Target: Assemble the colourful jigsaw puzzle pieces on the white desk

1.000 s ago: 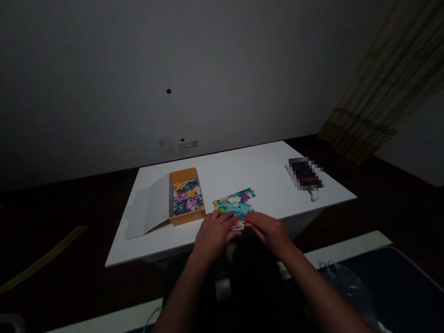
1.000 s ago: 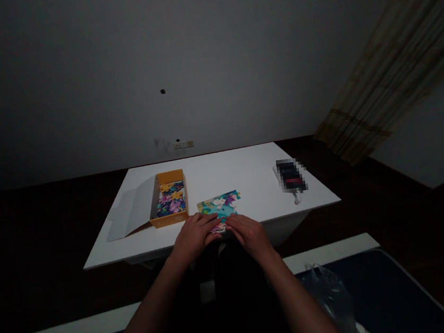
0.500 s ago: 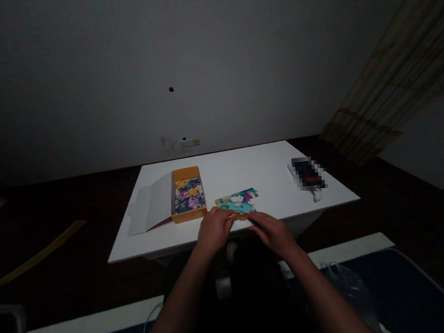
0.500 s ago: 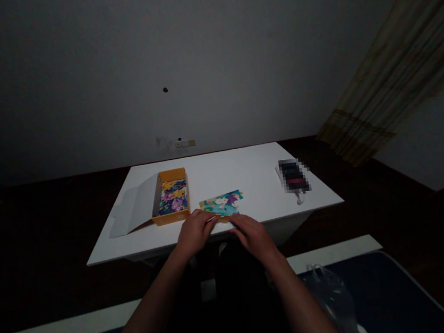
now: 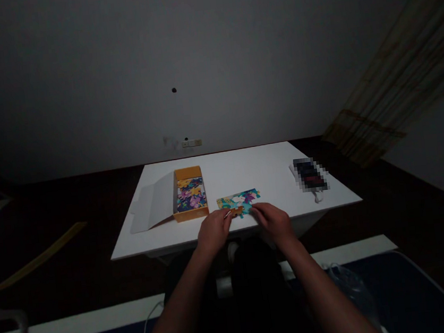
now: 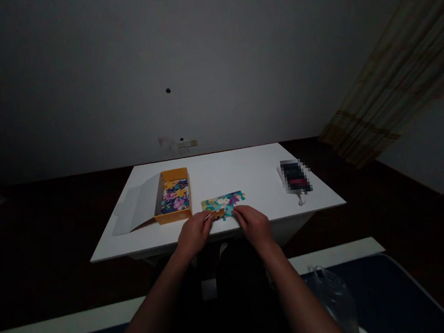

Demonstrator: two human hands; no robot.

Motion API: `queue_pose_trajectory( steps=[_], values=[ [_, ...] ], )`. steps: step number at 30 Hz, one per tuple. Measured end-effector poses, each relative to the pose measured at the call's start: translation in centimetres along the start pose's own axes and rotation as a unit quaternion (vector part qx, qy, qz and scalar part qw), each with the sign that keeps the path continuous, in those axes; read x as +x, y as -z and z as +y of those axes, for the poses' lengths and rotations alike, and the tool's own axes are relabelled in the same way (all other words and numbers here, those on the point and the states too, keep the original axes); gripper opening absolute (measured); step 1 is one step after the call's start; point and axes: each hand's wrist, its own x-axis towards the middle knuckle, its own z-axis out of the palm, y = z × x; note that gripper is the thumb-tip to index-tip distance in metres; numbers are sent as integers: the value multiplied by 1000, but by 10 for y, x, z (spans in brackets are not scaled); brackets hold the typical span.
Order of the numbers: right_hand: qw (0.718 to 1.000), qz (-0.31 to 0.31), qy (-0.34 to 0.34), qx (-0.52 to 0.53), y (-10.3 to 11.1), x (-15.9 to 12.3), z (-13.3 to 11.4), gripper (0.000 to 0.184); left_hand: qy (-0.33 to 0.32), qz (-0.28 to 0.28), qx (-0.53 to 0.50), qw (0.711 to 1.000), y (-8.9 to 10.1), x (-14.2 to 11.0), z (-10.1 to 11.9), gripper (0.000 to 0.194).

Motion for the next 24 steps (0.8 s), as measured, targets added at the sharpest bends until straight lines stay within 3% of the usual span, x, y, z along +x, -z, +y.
queue_pose_trajectory(
  steps=[4,7,13,17,20,24],
  values=[
    [970,111,-187,105,-9,22,-11,38,36,31,-52,998,0,0,0,37],
    [931,136,-258,220,-21,30,-24,45,61,61,-115,990,0,1,-2,37],
    [929,103,-241,261,-51,36,-53,39,48,71,-243,966,6,2,-4,41],
    [941,68,-216,253,-58,39,-63,34,70,86,-293,950,11,-1,0,43],
    [958,40,-180,222,-51,40,-57,37,65,141,-243,957,23,-1,4,37],
    [991,-41,-99,85,-38,34,-42,43,60,244,-73,965,59,8,-1,29]
  ],
)
